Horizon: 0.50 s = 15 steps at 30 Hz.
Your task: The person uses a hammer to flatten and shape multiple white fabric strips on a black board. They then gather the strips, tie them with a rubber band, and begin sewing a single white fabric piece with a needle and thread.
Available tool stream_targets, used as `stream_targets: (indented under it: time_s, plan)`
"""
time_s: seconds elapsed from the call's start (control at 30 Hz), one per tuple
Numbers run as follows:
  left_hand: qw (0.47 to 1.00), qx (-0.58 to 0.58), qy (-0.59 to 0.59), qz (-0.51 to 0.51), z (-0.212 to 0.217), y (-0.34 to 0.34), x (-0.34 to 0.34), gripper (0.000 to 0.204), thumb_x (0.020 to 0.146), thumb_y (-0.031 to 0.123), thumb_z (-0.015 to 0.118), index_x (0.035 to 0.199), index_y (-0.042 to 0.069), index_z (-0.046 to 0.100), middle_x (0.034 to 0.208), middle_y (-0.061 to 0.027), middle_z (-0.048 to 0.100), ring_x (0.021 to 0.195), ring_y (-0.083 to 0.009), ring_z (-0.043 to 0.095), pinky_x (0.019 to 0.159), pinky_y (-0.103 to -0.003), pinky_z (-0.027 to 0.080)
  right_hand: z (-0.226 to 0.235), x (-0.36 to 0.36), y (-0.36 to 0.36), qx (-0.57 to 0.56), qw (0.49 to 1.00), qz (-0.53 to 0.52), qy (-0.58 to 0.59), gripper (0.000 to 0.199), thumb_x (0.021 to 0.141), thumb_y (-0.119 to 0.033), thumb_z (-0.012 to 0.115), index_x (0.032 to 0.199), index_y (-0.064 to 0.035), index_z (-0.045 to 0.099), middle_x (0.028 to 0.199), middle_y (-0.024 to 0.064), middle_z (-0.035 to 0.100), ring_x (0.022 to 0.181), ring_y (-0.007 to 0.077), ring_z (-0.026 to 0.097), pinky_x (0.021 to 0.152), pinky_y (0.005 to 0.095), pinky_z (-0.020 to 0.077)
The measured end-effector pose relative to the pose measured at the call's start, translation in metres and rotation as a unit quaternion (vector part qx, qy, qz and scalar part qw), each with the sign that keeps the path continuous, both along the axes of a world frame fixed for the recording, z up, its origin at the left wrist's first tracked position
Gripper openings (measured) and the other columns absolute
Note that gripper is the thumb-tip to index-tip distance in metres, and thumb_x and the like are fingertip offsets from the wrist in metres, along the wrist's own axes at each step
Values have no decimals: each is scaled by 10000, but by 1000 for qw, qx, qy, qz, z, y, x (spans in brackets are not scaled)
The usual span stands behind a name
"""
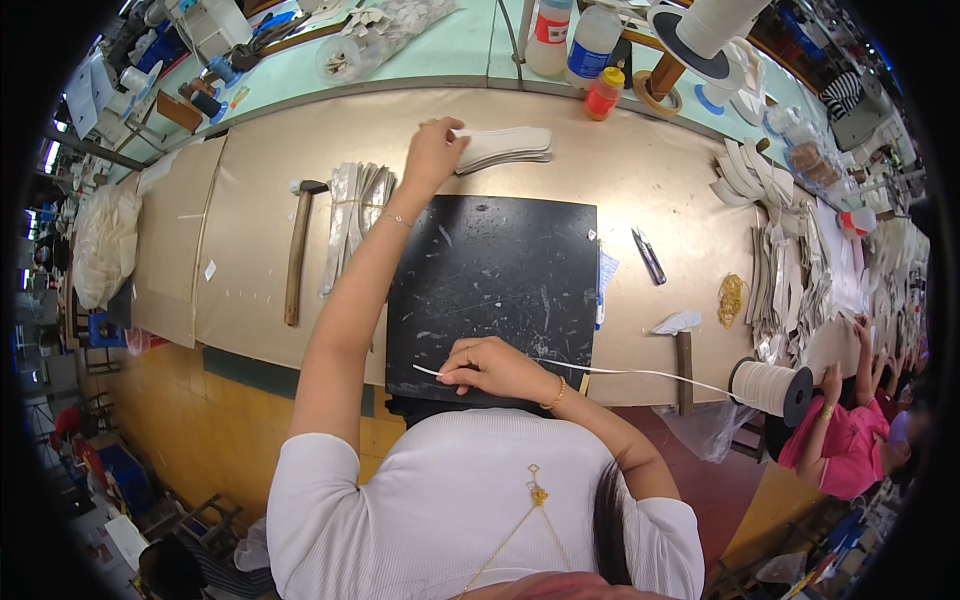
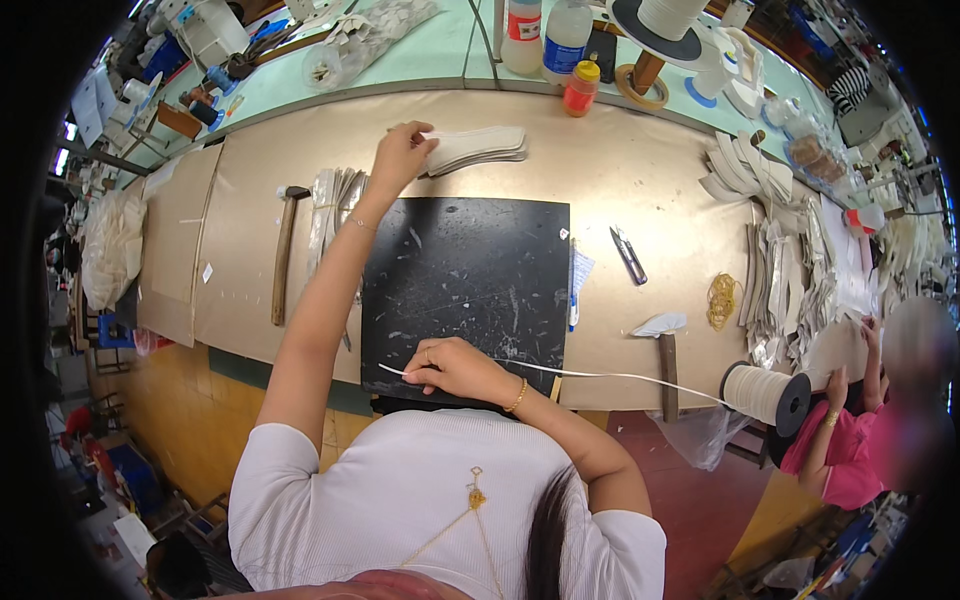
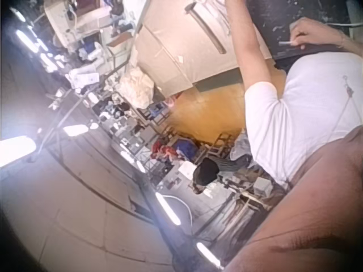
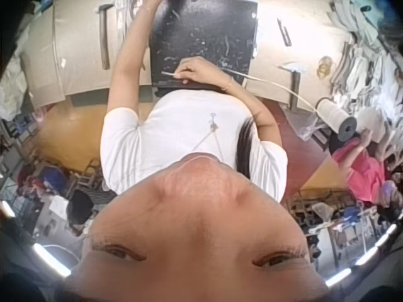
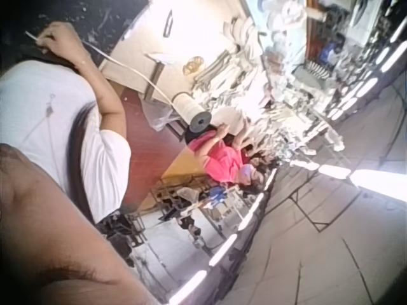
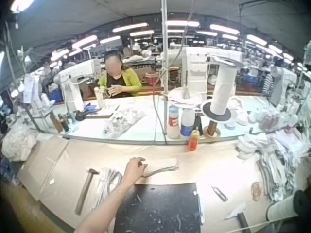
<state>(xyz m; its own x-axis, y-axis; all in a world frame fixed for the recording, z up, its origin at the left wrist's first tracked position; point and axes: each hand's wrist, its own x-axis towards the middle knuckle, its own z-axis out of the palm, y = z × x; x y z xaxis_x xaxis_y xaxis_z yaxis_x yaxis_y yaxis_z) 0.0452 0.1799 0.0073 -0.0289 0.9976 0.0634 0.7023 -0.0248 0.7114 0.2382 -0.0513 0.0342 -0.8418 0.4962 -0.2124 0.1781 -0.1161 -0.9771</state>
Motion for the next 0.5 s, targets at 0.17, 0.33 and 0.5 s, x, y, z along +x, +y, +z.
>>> stream_targets:
  time_s: [0.17,0.33,0.5]
  plan:
    - [986,38,153,-46,-17,19,-24,396,802,204,763,1147,20,695,1123,-230,619,1059,-382,615,930,-425,503,12,15,9,-21,998,-52,-5,216,982,-132,602,1099,12,712,944,72,615,730,149,710,624,251,574]
    - [982,27,184,-46,-8,17,-16,380,802,207,766,1108,-7,694,1101,-233,624,1020,-379,630,908,-428,514,21,35,27,-30,992,-122,-9,212,982,-93,591,1142,-14,705,944,60,610,735,125,698,609,236,563]
    - [980,12,198,-29,-13,15,-12,357,792,181,772,1042,-57,682,1064,-247,627,984,-371,640,877,-425,525,22,43,33,-6,986,-165,-24,206,976,-95,600,1135,-26,711,922,52,607,719,111,684,597,227,548]
